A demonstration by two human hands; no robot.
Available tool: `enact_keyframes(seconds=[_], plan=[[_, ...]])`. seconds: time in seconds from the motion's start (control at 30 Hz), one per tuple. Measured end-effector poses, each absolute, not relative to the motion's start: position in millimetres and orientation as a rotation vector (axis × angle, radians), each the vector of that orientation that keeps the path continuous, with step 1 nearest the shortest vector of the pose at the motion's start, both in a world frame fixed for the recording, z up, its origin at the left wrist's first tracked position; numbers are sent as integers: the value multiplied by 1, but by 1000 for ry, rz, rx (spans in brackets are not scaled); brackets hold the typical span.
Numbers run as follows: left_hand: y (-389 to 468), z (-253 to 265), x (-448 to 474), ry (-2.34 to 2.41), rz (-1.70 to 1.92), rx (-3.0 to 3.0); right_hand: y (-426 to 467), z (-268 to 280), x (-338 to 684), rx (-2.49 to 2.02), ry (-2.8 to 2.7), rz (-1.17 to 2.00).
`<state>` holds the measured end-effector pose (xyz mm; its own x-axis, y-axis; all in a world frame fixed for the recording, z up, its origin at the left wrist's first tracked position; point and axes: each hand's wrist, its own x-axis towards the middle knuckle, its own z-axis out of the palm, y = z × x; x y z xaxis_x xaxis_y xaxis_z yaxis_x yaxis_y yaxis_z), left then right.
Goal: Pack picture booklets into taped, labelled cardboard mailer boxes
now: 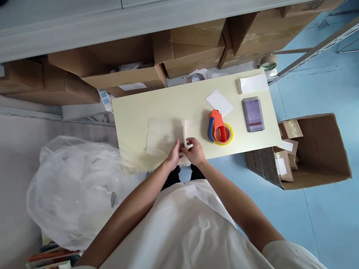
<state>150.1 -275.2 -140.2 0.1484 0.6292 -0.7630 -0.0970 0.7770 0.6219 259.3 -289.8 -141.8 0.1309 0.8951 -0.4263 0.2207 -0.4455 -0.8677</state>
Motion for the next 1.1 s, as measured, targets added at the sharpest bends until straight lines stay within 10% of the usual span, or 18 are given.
enact_keyframes(seconds=[0.67,1.1], plan=[[-295,-138,128,1443,471,812,-306,-170,279,-1851,-820,1363],[-285,-101,123,1290,647,697,-320,-133,243,-1671,-1579,1045]])
